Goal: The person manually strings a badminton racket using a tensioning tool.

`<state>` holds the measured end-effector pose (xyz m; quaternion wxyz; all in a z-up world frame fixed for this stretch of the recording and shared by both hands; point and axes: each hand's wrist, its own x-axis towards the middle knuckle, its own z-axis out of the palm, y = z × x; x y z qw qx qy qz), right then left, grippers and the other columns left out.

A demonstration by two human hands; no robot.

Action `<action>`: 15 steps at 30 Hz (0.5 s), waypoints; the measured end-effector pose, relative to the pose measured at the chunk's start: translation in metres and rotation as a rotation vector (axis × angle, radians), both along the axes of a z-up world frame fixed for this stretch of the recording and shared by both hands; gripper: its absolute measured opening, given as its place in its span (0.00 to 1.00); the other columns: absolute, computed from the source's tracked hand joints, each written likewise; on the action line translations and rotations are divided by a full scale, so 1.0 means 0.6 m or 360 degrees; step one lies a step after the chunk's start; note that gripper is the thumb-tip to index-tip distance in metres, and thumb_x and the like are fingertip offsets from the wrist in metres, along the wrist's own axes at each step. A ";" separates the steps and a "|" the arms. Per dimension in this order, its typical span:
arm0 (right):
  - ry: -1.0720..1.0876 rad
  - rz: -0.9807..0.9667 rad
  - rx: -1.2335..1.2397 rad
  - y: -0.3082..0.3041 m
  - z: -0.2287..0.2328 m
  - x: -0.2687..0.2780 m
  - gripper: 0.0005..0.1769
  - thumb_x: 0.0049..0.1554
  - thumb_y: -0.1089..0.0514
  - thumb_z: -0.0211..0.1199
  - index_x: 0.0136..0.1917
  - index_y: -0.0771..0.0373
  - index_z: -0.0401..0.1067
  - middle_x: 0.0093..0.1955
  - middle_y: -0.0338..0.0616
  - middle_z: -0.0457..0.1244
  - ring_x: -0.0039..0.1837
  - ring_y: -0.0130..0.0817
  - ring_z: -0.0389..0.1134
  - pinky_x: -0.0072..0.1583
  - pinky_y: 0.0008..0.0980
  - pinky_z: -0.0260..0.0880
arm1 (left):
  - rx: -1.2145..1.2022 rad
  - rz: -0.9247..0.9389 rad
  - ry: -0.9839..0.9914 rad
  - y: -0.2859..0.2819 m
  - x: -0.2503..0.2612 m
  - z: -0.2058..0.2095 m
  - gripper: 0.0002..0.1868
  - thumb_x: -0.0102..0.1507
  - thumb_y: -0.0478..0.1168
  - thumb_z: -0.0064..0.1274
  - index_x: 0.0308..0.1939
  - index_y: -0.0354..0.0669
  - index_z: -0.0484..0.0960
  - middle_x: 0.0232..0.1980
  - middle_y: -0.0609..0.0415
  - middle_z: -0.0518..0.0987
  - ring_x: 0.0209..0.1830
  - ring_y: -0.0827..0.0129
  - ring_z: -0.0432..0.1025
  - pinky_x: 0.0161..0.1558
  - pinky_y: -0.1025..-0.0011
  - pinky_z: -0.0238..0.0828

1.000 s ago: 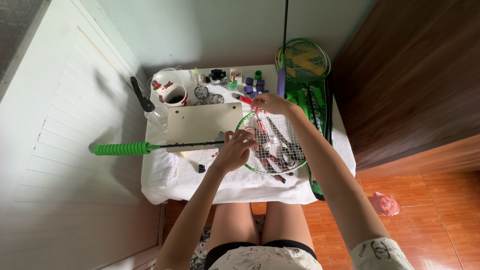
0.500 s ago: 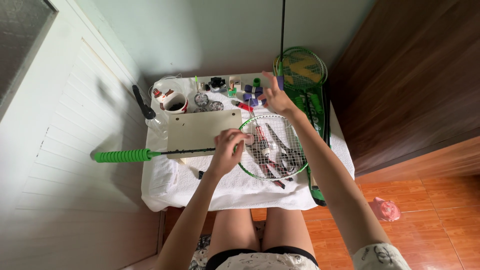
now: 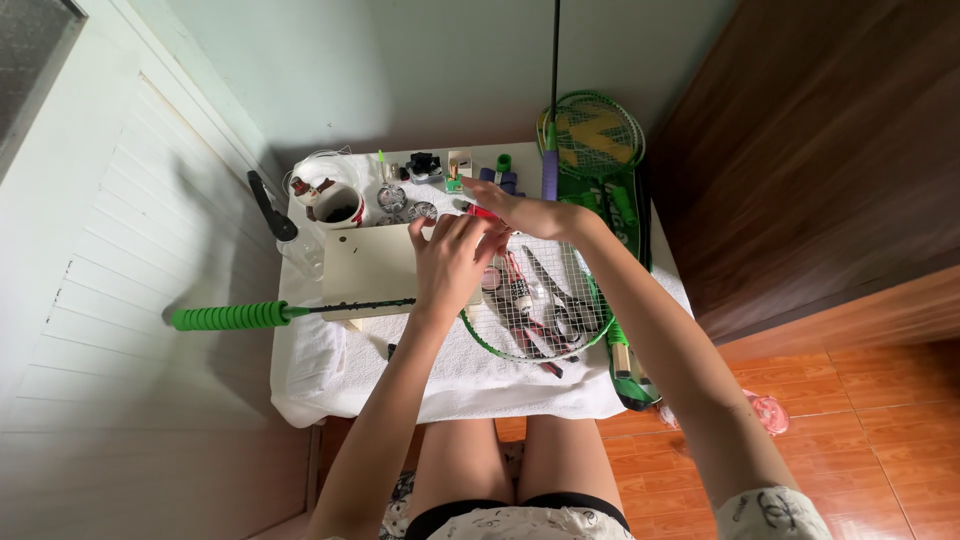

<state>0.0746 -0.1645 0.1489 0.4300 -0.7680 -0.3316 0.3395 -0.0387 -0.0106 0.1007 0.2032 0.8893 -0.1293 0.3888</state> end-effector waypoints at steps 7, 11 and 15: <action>0.0101 -0.0024 -0.0076 0.009 0.008 -0.001 0.42 0.64 0.30 0.29 0.84 0.49 0.30 0.73 0.43 0.53 0.44 0.39 0.67 0.56 0.39 0.74 | 0.0172 0.0047 -0.0096 0.020 0.021 -0.014 0.07 0.63 0.46 0.66 0.40 0.51 0.85 0.40 0.64 0.79 0.43 0.72 0.73 0.63 0.58 0.53; -0.0220 0.0000 -0.0092 0.002 -0.029 0.023 0.33 0.67 0.36 0.43 0.78 0.55 0.48 0.60 0.49 0.66 0.50 0.34 0.72 0.56 0.37 0.76 | -0.0003 0.0091 0.0016 0.025 0.029 -0.027 0.05 0.62 0.44 0.65 0.37 0.51 0.85 0.37 0.63 0.79 0.40 0.71 0.75 0.57 0.59 0.59; -0.0861 -0.0081 -0.0245 -0.001 -0.022 0.024 0.17 0.59 0.48 0.64 0.56 0.60 0.78 0.50 0.43 0.73 0.52 0.37 0.75 0.55 0.37 0.73 | -0.0878 -0.0134 0.0465 0.035 0.043 -0.077 0.05 0.65 0.40 0.61 0.39 0.43 0.84 0.38 0.57 0.83 0.30 0.73 0.76 0.34 0.70 0.72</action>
